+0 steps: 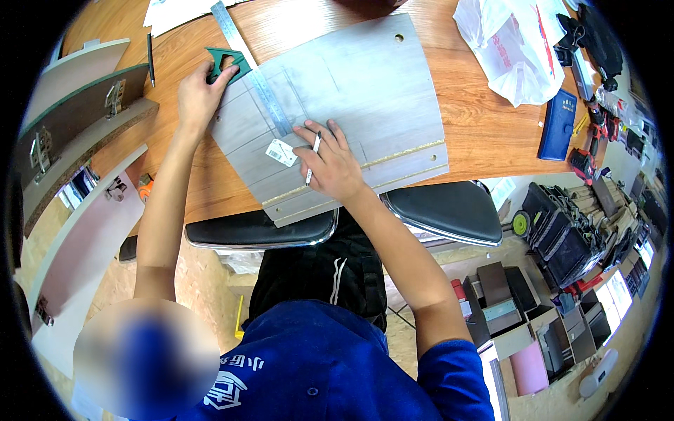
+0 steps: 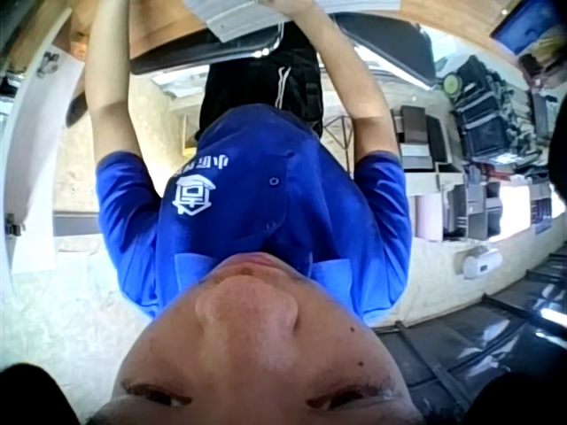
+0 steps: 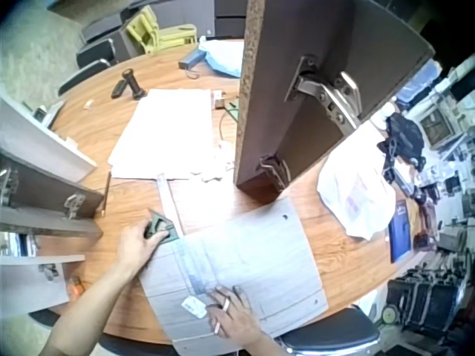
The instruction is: The person uses a combination square and a marker to measure and mark lines on a gray metal sheet. They adjust the square's position multiple times to draw straight lines across the surface of the sheet.
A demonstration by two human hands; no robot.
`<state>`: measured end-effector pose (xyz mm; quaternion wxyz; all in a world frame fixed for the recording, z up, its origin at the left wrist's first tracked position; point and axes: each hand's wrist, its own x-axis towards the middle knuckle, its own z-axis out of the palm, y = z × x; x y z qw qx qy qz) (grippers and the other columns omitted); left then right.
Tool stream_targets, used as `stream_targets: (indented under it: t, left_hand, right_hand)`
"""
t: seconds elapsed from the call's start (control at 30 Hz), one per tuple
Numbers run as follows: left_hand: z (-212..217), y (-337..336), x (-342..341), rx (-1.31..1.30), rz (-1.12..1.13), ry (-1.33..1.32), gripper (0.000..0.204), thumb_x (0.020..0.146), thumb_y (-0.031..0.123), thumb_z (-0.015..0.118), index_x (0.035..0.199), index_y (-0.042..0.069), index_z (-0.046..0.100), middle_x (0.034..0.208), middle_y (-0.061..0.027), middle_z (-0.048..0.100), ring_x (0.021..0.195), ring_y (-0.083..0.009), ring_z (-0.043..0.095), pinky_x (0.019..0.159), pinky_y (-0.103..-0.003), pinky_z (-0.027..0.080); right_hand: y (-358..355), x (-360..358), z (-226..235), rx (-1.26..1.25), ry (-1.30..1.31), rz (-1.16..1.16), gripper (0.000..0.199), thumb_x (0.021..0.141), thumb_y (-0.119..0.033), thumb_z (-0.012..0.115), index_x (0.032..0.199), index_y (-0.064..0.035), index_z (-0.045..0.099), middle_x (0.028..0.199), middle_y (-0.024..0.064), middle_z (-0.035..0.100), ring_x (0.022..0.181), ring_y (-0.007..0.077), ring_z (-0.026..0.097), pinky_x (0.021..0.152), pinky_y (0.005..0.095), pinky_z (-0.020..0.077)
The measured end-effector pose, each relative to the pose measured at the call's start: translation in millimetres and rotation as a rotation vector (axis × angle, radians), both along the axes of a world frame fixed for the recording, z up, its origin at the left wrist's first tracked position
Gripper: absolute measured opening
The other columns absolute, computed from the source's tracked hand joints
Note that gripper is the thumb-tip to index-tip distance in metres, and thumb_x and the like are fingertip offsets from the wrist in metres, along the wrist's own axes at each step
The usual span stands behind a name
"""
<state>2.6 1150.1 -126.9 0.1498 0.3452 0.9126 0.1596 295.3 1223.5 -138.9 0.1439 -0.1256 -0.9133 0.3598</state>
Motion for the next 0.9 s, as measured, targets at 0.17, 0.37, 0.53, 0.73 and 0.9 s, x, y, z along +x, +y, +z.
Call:
stream_targets:
  t: [0.17,0.37,0.53,0.73,0.9]
  left_hand:
    - [3.8,0.1,1.3,-0.029,0.015,-0.024,0.054,0.082,0.051,0.072,0.089,-0.003,0.068,0.065,-0.0200,0.065,0.063,-0.0336,0.066,0.059,-0.040,0.051]
    - [0.9,0.5,0.4,-0.016,0.007,0.030,0.053,0.082,0.051,0.072,0.087,-0.002,0.068,0.066,-0.0203,0.064,0.063,-0.0341,0.065,0.059,-0.040,0.051]
    - [2.6,-0.3,0.3,-0.014,-0.011,0.009,0.053,0.082,0.050,0.072,0.086,-0.003,0.068,0.066,-0.0203,0.064,0.063,-0.0343,0.065,0.059,-0.041,0.050]
    - [0.9,-0.6,-1.3,-0.019,-0.015,0.003,0.053,0.082,0.050,0.073,0.084,-0.003,0.068,0.066,-0.0205,0.064,0.062,-0.0328,0.065,0.058,-0.040,0.050]
    - [-2.0,-4.3,-4.9,0.003,-0.012,-0.029,0.057,0.081,0.055,0.070,0.086,-0.003,0.067,0.065,-0.0201,0.064,0.064,-0.0352,0.064,0.059,-0.042,0.050]
  right_hand:
    - [0.9,0.2,0.9,0.021,-0.015,0.026,0.029,0.074,-0.008,0.069,0.101,-0.0115,0.060,0.133,0.0101,0.056,0.129,0.0330,0.047,0.107,0.0587,0.0342]
    - [2.1,-0.7,3.7,0.036,-0.076,0.067,0.029,0.075,-0.010,0.069,0.102,-0.0132,0.060,0.134,0.0072,0.056,0.130,0.0320,0.046,0.109,0.0580,0.0317]
    - [2.5,-1.5,5.6,0.048,-0.090,0.071,0.027,0.076,-0.011,0.069,0.102,-0.0129,0.061,0.133,0.0072,0.057,0.130,0.0315,0.046,0.109,0.0578,0.0318]
    - [1.8,-2.7,6.7,0.042,-0.066,0.057,0.025,0.076,-0.011,0.068,0.101,-0.0120,0.061,0.131,0.0074,0.059,0.129,0.0316,0.047,0.108,0.0581,0.0325]
    - [2.6,-2.6,7.8,0.049,-0.058,0.062,0.027,0.075,-0.012,0.069,0.101,-0.0125,0.061,0.131,0.0069,0.059,0.129,0.0315,0.048,0.108,0.0584,0.0331]
